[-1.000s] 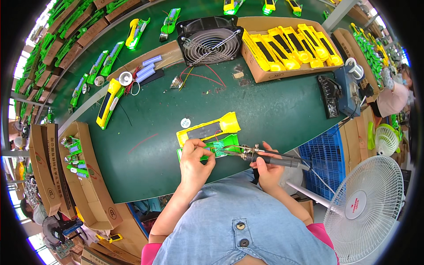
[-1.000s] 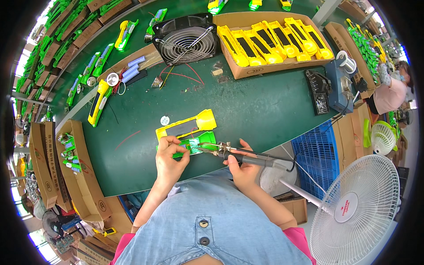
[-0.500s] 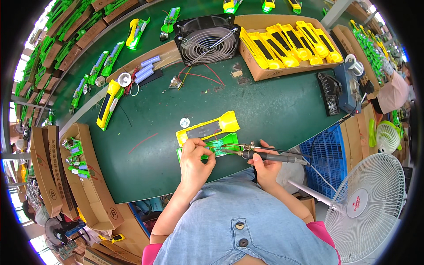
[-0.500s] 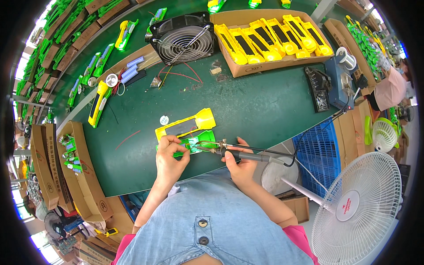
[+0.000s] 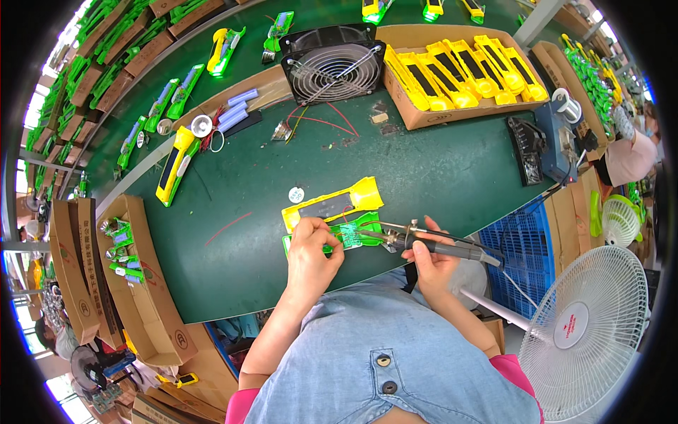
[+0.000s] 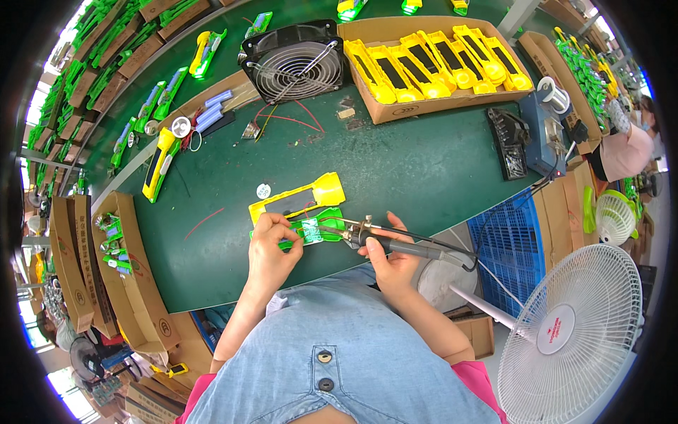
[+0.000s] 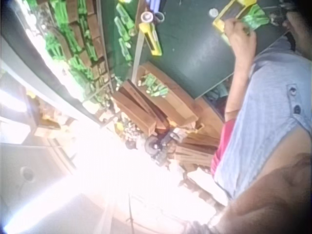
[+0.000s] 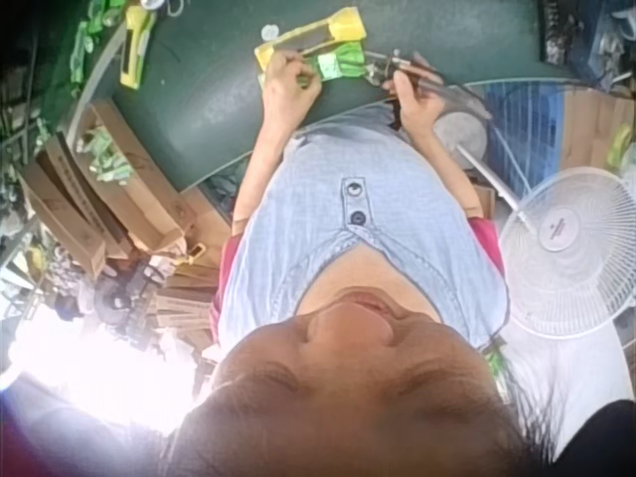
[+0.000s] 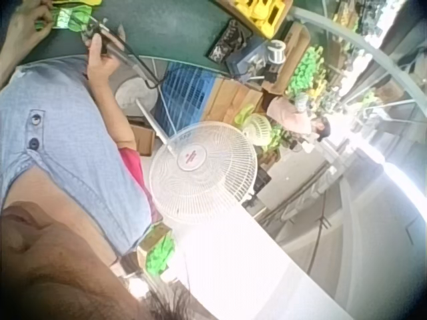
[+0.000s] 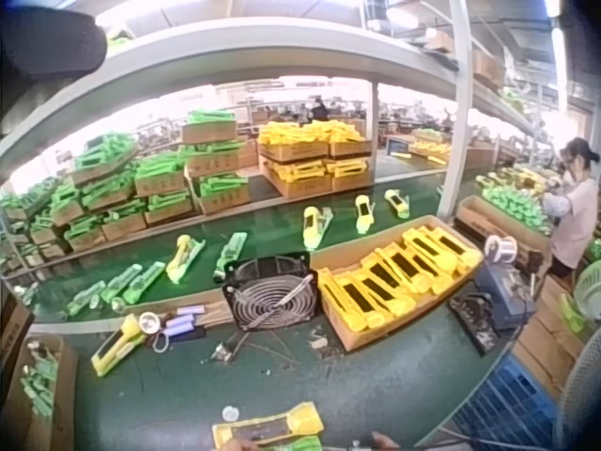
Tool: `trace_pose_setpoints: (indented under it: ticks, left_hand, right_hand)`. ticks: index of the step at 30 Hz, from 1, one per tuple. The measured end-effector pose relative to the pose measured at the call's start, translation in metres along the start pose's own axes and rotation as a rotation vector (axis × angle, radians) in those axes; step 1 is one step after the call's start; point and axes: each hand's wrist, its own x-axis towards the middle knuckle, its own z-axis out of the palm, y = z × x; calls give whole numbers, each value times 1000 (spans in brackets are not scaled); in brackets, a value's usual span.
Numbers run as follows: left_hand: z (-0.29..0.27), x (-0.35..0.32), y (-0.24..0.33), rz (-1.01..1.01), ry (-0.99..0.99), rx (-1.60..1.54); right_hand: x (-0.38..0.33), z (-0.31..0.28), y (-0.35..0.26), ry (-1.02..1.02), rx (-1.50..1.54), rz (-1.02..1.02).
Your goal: The person solders internal wires and circuit boards into handheld solar flashlight housings. This is done using a soldering iron to connect the components.
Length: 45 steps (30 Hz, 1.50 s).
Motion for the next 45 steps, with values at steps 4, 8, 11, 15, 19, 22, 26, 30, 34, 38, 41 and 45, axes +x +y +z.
trace_pose_setpoints:
  ticks: [4,8,11,15,19,22,26,30,34,38,41,45]
  left_hand:
    - [0,1,0,12,-5,-19]
    - [1,2,0,-3,-14,-39]
    - [0,2,-1,-24,-35,-70]
    - [-2,2,-2,-45,-71,-115]
    - [-12,-24,2,2,-46,-168]
    - [-27,-59,-9,-133,-141,-23]
    - [-50,-61,-19,-379,-35,427]
    - [-46,-36,-7,119,258,509]
    - [-21,-26,-2,309,191,188]
    - [0,-18,-6,324,136,135]
    - [0,-14,-3,402,84,247]
    - [-5,-10,-2,499,-14,320]
  right_hand:
    - [3,-3,-2,36,-34,-61]
    - [0,-4,-2,22,-31,-40]
    - [-4,-6,2,32,-37,-28]
    - [-5,-5,2,13,-41,-37]
    - [-5,-5,0,-4,4,-25]
    - [-7,-6,-1,-20,36,-15]
    - [-7,-2,-4,-18,52,35]
    - [-3,-3,1,-50,-28,-26]
    - [-4,-14,10,-70,-126,-77]
    - [-6,-14,7,-69,-165,-50]
    - [-5,-7,-2,-29,-41,20]
    - [-4,-7,-1,-16,-40,12]
